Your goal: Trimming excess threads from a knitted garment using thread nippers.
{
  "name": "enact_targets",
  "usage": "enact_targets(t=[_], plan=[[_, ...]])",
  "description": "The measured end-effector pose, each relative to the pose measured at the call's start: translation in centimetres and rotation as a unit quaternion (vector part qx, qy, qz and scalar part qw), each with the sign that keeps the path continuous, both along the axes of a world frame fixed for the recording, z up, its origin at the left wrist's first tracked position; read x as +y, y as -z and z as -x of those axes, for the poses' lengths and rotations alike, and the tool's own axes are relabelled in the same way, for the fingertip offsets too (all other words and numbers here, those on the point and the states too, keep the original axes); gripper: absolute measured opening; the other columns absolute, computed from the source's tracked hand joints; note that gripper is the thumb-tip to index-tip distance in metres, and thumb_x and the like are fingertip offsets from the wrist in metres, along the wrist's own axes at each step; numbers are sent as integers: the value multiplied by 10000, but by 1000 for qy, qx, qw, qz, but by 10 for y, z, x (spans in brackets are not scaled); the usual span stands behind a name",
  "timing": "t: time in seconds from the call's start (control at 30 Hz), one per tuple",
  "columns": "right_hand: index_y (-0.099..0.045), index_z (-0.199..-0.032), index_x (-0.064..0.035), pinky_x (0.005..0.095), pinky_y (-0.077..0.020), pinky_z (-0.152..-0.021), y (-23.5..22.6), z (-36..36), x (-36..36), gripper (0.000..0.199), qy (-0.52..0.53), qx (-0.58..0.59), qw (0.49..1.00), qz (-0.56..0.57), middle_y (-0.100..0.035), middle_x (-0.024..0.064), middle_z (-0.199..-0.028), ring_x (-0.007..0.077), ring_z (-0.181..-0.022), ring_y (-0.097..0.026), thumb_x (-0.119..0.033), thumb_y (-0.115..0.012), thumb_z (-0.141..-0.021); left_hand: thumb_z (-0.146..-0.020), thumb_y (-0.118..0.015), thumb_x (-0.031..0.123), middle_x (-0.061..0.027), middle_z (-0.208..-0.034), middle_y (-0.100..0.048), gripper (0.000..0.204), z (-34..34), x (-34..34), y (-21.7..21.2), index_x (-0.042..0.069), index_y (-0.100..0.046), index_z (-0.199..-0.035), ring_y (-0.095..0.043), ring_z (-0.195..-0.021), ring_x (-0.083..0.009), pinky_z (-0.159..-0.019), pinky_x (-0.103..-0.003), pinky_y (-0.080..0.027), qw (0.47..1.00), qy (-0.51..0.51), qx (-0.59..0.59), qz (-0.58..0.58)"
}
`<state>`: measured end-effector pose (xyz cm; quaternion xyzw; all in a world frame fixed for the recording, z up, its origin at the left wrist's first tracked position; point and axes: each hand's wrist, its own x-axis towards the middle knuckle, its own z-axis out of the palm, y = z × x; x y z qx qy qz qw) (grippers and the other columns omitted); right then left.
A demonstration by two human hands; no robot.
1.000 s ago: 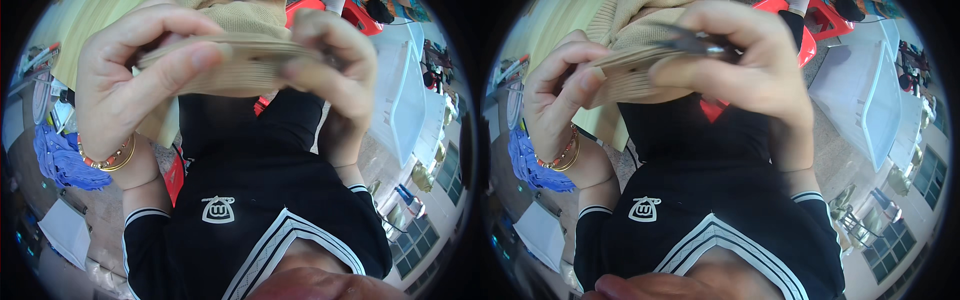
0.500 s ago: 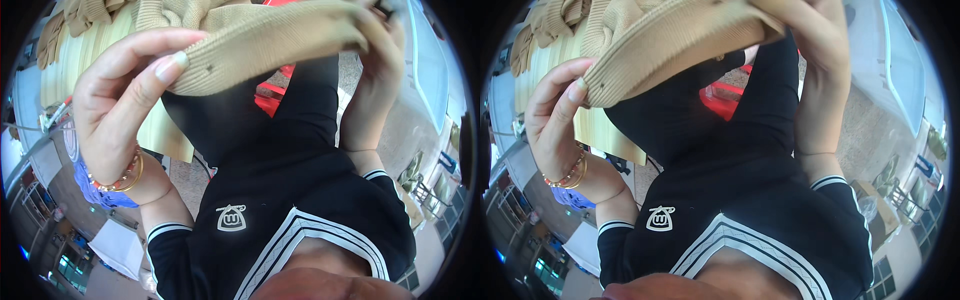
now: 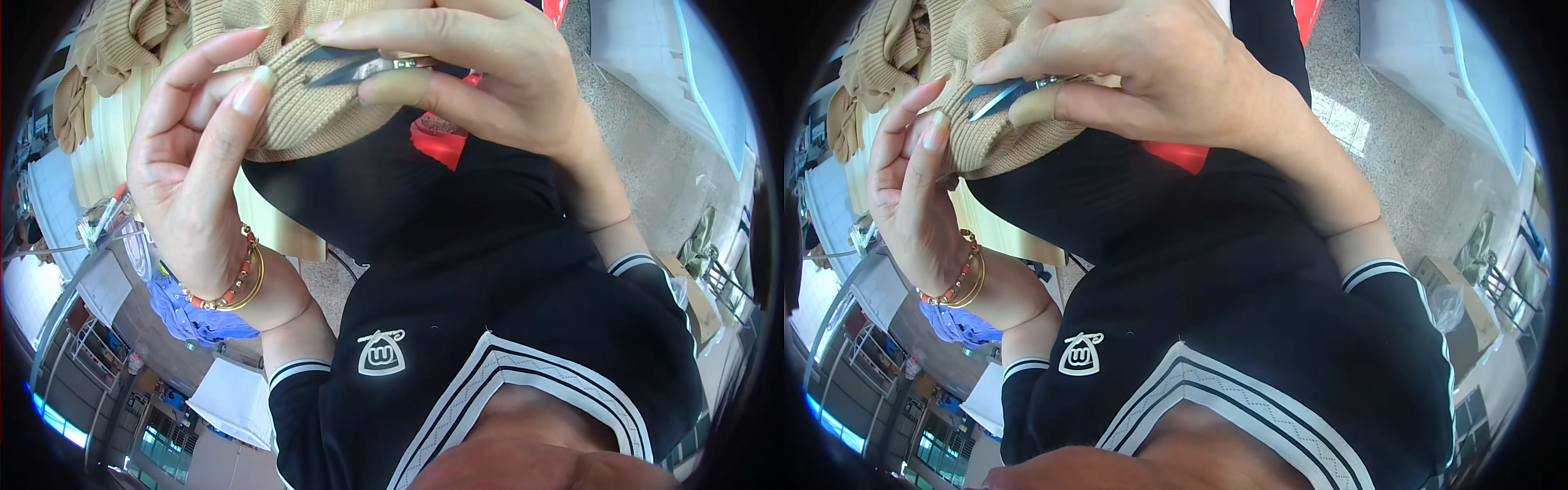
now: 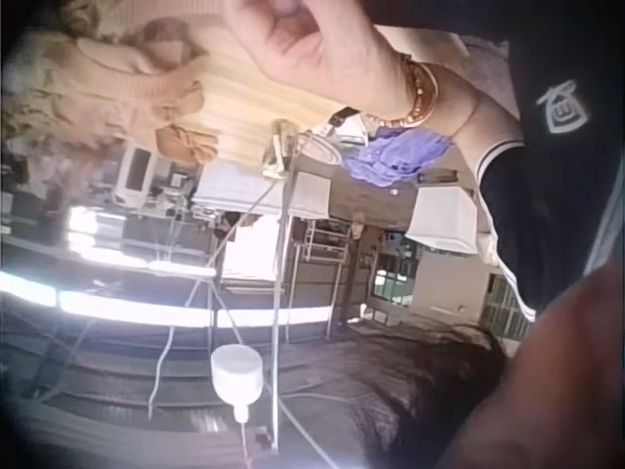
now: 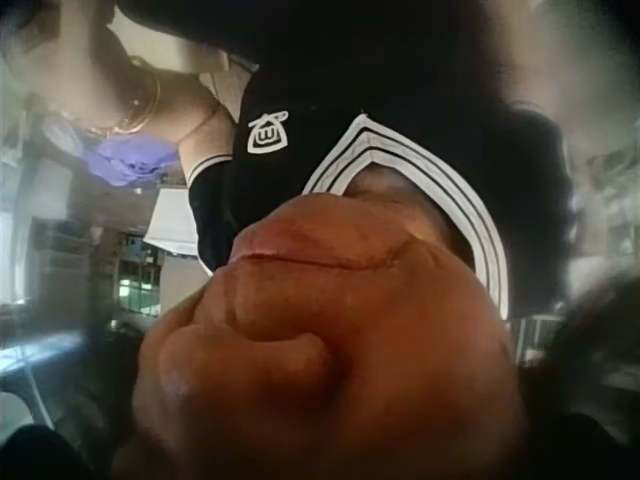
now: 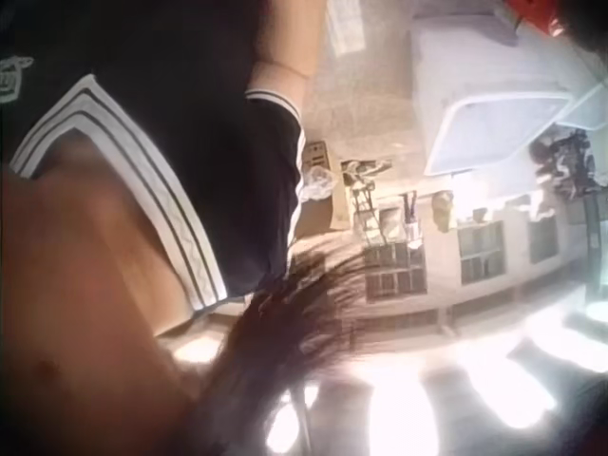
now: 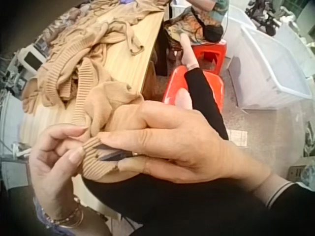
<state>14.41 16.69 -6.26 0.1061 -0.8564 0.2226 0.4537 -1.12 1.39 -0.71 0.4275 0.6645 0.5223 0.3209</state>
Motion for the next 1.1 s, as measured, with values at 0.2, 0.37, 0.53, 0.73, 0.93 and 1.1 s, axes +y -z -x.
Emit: enact_targets(t=[0.2, 0.37, 0.53, 0.73, 0.93, 1.1], plan=[[-620, -1156, 22, 286, -500, -731, -4, 4, -16, 402, -79, -4, 976, 204, -556, 82, -863, 217, -817, -610, -11, -721, -768, -908, -609, 117, 68, -735, -560, 312, 6, -5, 3, -9, -583, -1192, -368, -575, 21, -517, -142, -229, 1000, 11, 0, -9], [-615, -1160, 25, 292, -501, -736, -35, -12, -24, 402, -63, -127, 936, 322, -555, 94, -866, 228, -831, -616, 6, -711, -770, -899, -619, 101, 62, -746, -572, 307, 6, -9, 3, -13, -587, -1183, -372, -582, 20, -519, -144, -228, 1000, -11, -15, -11], [-615, -1159, 23, 292, -501, -737, 5, 11, -1, 396, -30, 30, 999, -32, -563, 104, -878, 231, -834, -618, 6, -708, -774, -896, -619, 89, 64, -738, -563, 299, 6, -8, 4, -13, -590, -1176, -365, -580, 20, -521, -149, -229, 1000, -11, -13, -19], [-642, -1136, -4, 275, -495, -681, -28, -11, -29, 381, -21, -99, 963, 248, -583, 87, -852, 204, -777, -613, 2, -720, -764, -898, -612, 81, 63, -757, -563, 299, 7, -9, 3, -18, -586, -1179, -369, -605, 19, -539, -148, -235, 999, -19, -20, -19], [-660, -1119, -22, 245, -467, -616, -29, -14, -26, 349, -18, -145, 943, 299, -608, 65, -842, 159, -708, -591, -20, -729, -776, -901, -594, 71, 11, -867, -620, 296, 10, -8, 1, -24, -578, -1181, -478, -715, 9, -630, -131, -319, 999, 11, -33, -20], [-616, -1114, 16, 242, -442, -682, -17, 4, -36, 384, -78, -128, 858, 492, -639, 58, -936, 100, -813, -552, -85, -764, -774, -887, -603, 70, -51, -1014, -648, 331, 27, -16, 4, -32, -558, -1199, -583, -909, -53, -771, -158, -411, 999, 40, -7, 36]])
